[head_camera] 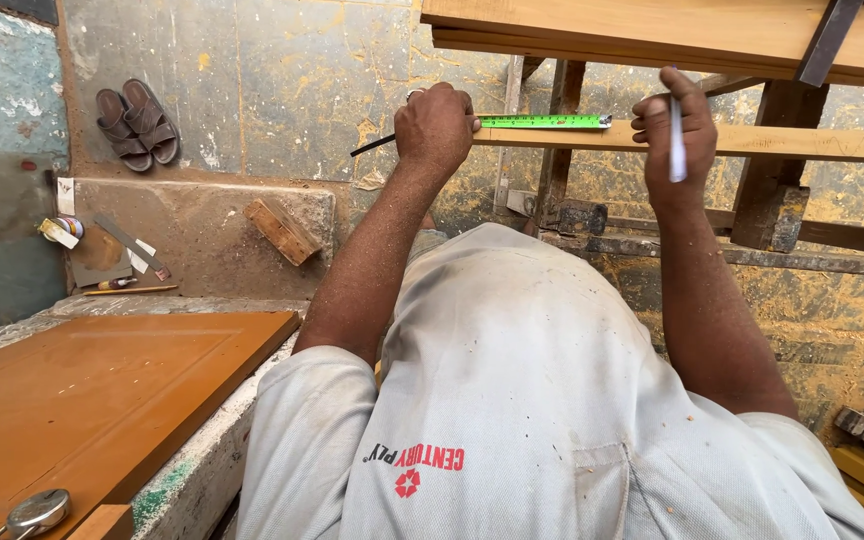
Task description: Measure and mark dimensions on wooden planks using a tape measure, try square, and pen.
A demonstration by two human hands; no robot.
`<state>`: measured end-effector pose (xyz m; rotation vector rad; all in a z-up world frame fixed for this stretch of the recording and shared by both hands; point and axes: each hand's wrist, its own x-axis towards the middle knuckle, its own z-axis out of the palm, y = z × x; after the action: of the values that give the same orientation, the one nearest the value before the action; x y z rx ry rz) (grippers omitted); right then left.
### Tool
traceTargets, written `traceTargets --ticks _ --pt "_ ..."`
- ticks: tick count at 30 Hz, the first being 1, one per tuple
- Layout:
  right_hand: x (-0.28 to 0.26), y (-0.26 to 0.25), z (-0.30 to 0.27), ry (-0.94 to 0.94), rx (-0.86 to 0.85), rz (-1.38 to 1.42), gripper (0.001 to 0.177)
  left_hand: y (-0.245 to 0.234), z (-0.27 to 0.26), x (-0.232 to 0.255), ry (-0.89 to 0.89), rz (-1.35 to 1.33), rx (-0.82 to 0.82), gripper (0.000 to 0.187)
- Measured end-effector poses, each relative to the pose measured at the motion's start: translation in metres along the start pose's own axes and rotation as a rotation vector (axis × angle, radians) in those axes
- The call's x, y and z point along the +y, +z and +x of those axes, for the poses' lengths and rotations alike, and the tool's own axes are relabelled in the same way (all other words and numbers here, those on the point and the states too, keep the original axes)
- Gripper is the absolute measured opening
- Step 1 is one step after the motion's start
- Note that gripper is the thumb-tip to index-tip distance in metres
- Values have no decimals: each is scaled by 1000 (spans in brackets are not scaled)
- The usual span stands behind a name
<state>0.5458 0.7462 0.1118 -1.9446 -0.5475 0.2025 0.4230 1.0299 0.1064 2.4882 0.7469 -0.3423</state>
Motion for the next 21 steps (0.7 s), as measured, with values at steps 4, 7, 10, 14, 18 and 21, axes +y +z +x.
traceTargets --ticks 4,7,10,14,18,21 --pt "-4 -1 -9 180 20 456 46 5 4 -2 -7 -22 0 24" --pt "-6 7 -17 204 23 475 46 4 3 -2 -25 -47 -10 24" --pt "-2 13 -22 206 -7 478 41 0 2 0 -12 -16 4 23" --pt "3 20 -30 174 -16 413 27 2 4 0 -34 -21 -37 23" --pt "9 29 -37 244 -33 359 12 6 5 -3 -18 -23 -13 24" --pt "-2 42 -44 223 -122 263 10 9 5 -5 13 -13 31 24"
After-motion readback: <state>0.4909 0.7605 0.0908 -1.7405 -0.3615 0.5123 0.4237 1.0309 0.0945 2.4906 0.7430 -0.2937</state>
